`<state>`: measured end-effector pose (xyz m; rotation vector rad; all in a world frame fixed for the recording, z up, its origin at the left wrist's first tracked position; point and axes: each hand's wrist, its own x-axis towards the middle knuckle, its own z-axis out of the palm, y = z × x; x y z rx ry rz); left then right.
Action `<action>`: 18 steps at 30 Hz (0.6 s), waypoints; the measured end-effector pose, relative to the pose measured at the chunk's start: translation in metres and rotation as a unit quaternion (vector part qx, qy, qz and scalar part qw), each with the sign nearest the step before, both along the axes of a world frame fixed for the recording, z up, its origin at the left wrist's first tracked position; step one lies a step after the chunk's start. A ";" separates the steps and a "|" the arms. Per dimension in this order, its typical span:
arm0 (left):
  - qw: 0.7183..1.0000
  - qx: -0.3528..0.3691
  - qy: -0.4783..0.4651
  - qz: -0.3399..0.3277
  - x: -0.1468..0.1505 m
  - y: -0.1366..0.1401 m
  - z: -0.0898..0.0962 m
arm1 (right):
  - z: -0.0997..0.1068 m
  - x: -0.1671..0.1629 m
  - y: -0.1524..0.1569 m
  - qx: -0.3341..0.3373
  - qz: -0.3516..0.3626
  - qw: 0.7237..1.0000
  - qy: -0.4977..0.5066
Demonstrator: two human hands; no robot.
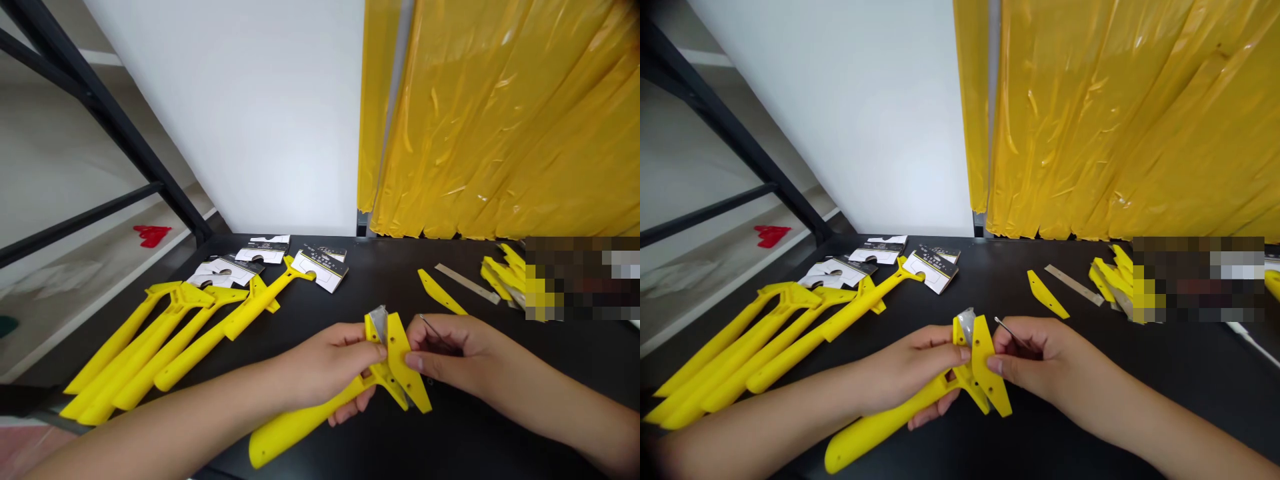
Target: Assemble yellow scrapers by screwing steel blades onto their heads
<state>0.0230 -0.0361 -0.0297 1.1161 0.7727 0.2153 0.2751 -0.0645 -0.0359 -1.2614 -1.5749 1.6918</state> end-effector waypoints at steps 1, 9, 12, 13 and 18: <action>1.000 -0.001 -0.007 -0.001 0.000 0.000 0.000 | 0.000 0.000 0.000 0.001 -0.001 1.000 0.001; 0.999 0.008 0.017 -0.027 0.003 -0.002 0.002 | -0.005 -0.006 -0.004 0.029 0.004 1.000 -0.007; 0.998 0.027 0.022 -0.055 0.004 -0.003 0.002 | -0.007 -0.008 -0.006 0.020 0.020 1.000 0.013; 0.997 0.031 0.023 -0.062 0.003 -0.003 0.002 | -0.007 -0.009 -0.006 0.016 0.028 0.999 0.025; 0.995 0.044 0.028 -0.087 0.002 -0.003 0.002 | -0.006 -0.011 -0.007 0.006 0.030 0.999 0.036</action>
